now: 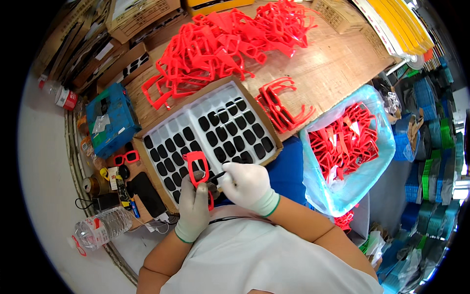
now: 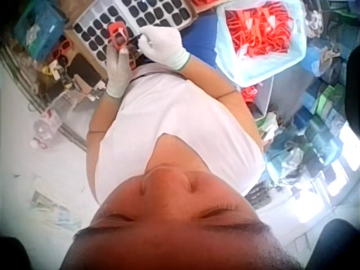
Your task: The person inserts black lenses into red plastic frames one at a time. They pick up a lens from a tray, place it into a frame, and set the completed pair aside. The process is repeated continuously throughout the clip.
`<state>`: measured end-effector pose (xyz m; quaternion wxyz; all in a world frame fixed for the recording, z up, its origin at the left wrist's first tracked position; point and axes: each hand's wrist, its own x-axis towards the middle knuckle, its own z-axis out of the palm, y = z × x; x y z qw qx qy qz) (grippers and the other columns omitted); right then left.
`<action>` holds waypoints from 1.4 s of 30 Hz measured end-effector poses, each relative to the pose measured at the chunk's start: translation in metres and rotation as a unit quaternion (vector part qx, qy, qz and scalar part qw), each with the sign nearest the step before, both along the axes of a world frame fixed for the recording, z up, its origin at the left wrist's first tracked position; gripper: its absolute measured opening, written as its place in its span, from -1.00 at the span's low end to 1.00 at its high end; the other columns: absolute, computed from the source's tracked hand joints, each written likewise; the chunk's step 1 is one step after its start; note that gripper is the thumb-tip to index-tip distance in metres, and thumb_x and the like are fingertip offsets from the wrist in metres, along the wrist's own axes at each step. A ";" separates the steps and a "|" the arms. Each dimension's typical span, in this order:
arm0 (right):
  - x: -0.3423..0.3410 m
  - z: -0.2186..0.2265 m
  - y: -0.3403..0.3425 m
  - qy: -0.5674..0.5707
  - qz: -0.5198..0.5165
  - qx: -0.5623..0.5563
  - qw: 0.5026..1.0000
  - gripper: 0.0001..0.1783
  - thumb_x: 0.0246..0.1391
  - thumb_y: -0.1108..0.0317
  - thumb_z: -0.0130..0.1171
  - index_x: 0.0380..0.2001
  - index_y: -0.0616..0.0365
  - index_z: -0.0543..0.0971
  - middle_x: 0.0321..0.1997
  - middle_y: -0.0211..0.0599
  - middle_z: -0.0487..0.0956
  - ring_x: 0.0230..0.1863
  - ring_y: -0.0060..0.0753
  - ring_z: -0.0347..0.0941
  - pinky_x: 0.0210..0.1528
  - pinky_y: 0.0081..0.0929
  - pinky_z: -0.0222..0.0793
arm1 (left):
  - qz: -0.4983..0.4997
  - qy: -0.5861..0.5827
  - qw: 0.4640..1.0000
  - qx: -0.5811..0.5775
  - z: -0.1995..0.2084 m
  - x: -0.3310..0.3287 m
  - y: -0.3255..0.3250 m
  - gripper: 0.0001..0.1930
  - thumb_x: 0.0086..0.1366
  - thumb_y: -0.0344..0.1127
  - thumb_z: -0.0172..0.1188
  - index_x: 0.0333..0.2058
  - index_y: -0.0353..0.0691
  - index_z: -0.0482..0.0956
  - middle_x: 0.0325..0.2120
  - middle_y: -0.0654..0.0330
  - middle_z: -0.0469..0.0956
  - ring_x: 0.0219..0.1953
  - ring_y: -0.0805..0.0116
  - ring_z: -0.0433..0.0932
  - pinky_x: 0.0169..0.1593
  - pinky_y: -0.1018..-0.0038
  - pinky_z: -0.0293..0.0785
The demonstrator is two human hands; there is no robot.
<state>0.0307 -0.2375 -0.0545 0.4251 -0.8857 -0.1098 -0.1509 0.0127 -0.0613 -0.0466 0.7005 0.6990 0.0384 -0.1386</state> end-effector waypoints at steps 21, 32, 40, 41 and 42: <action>-0.010 0.029 -0.035 0.229 0.057 0.403 0.884 -0.47 0.15 0.56 0.18 0.22 0.18 0.43 -0.26 -0.37 0.53 -0.25 -0.64 0.49 -0.12 -0.55 0.47 | -0.082 -0.013 0.990 0.110 0.037 0.029 -0.022 -0.74 0.43 -0.40 -0.08 0.02 -0.40 0.36 -0.37 0.11 0.57 -0.38 0.41 0.57 -0.28 0.46 0.52; -0.009 0.021 -0.031 0.071 0.025 0.197 0.978 -0.71 -0.01 0.59 0.24 -0.16 0.18 0.60 -0.44 -0.29 0.55 -0.51 -0.45 0.55 -0.43 -0.49 0.45 | -0.171 -0.083 0.963 0.193 0.025 0.015 -0.026 -0.74 0.44 -0.37 -0.04 0.00 -0.41 0.40 -0.33 -0.06 0.60 -0.33 0.18 0.65 -0.18 0.32 0.54; -0.006 0.025 -0.036 0.120 0.050 0.276 0.952 -0.59 0.04 0.64 0.23 0.01 0.22 0.59 -0.47 -0.36 0.54 -0.51 -0.64 0.46 -0.42 -0.59 0.41 | -0.146 -0.057 0.979 0.130 0.019 0.010 -0.019 -0.72 0.47 -0.30 -0.05 -0.01 -0.40 0.42 -0.45 0.08 0.59 -0.42 0.34 0.56 -0.24 0.40 0.50; -0.008 0.021 -0.032 0.121 0.048 0.282 0.950 -0.58 0.03 0.64 0.24 0.02 0.21 0.59 -0.48 -0.37 0.54 -0.51 -0.64 0.46 -0.43 -0.58 0.41 | -0.144 -0.055 0.978 0.139 0.023 0.009 -0.021 -0.70 0.47 -0.29 -0.04 0.01 -0.41 0.43 -0.45 0.10 0.58 -0.43 0.34 0.55 -0.23 0.42 0.49; -0.009 0.017 -0.028 0.121 0.046 0.291 0.948 -0.57 0.03 0.64 0.24 0.02 0.20 0.59 -0.48 -0.37 0.54 -0.51 -0.63 0.45 -0.43 -0.57 0.41 | -0.136 -0.053 0.981 0.128 0.021 0.008 -0.022 -0.69 0.47 -0.29 -0.04 0.01 -0.41 0.43 -0.44 0.09 0.58 -0.41 0.34 0.55 -0.22 0.41 0.49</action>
